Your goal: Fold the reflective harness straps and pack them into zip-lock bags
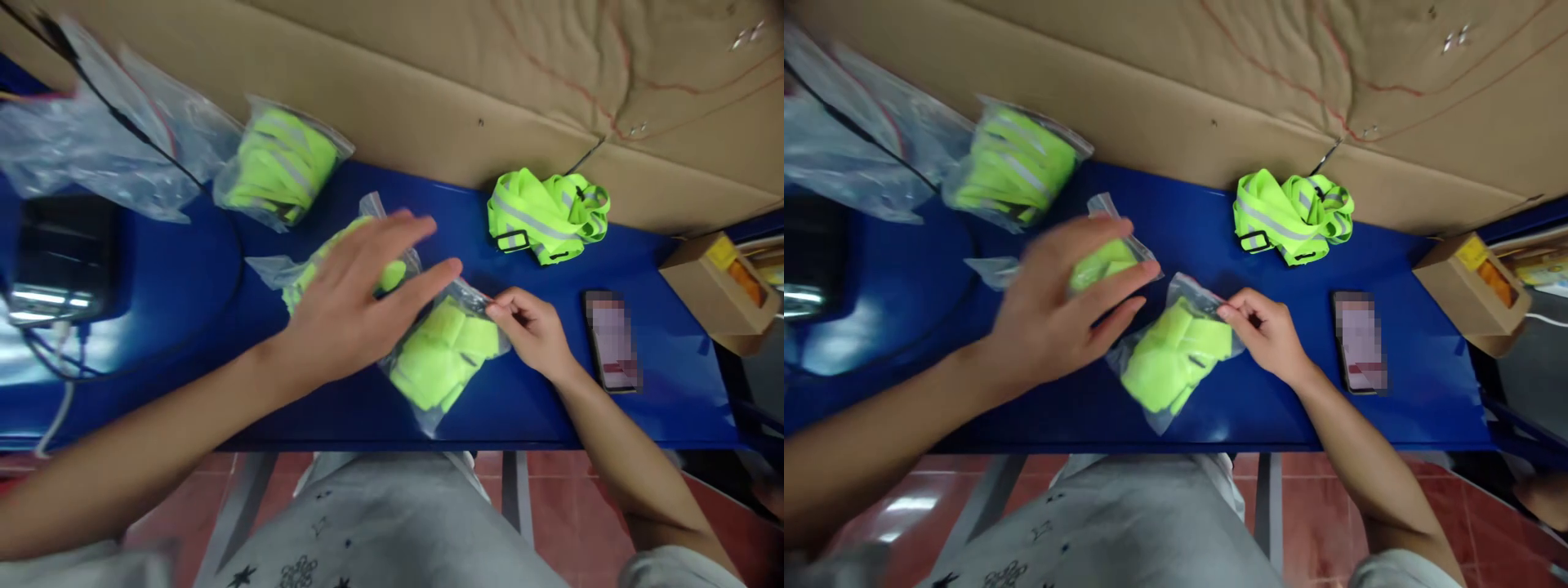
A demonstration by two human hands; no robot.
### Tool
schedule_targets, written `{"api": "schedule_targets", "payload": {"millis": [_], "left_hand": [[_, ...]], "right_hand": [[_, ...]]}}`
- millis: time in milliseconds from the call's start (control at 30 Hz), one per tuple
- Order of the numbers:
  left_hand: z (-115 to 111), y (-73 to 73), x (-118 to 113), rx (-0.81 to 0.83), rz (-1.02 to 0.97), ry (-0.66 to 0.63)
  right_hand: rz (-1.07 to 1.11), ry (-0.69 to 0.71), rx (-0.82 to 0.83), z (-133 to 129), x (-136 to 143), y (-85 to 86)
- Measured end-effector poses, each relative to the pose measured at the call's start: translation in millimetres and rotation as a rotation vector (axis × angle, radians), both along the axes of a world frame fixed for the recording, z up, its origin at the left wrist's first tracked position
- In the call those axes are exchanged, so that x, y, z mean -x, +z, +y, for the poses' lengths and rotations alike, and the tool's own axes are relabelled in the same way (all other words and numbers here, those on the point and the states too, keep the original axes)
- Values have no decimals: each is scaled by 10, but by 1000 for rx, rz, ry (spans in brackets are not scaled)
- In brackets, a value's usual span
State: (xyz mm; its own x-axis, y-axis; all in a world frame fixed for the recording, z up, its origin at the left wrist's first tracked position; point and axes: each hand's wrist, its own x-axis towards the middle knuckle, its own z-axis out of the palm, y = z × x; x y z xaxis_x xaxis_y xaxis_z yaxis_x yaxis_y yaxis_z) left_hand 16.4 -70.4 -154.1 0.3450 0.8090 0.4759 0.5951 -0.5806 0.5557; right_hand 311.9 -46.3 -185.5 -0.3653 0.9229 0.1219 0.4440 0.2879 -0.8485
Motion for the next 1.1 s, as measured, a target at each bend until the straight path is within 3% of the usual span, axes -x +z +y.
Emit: {"api": "schedule_targets", "payload": {"millis": [133, 233, 333, 433, 533, 633, 700, 800, 867, 967, 1100], "left_hand": [[85, 119, 272, 144, 347, 238], [108, 58, 400, 163, 373, 337], [127, -24, 422, -134, 162, 315], [122, -80, 326, -474, -1, 251], [57, -146, 196, -529, -80, 233], [-39, -202, 171, -417, -181, 163], [-83, -179, 234, -231, -304, 82], [-82, -33, 382, 130, -566, -51], [-51, 83, 462, 268, -624, -97], [-15, 174, 510, 255, -541, -125], [-38, 144, 489, 250, -598, -153]], "right_hand": [[-5, -155, 72, 119, -58, -68], [-95, -184, -116, 162, -91, 16], [-87, -173, -309, 116, 20, 205], [113, -19, -229, 0, 314, 367], [307, -33, -178, -125, 630, 405], [356, -143, -175, -210, 784, 367], [299, -133, -226, -237, 788, 346], [186, -40, -359, -249, 727, 340], [160, 19, -403, -252, 683, 341], [170, 84, -431, -269, 633, 342], [161, 170, -451, -301, 608, 375]]}}
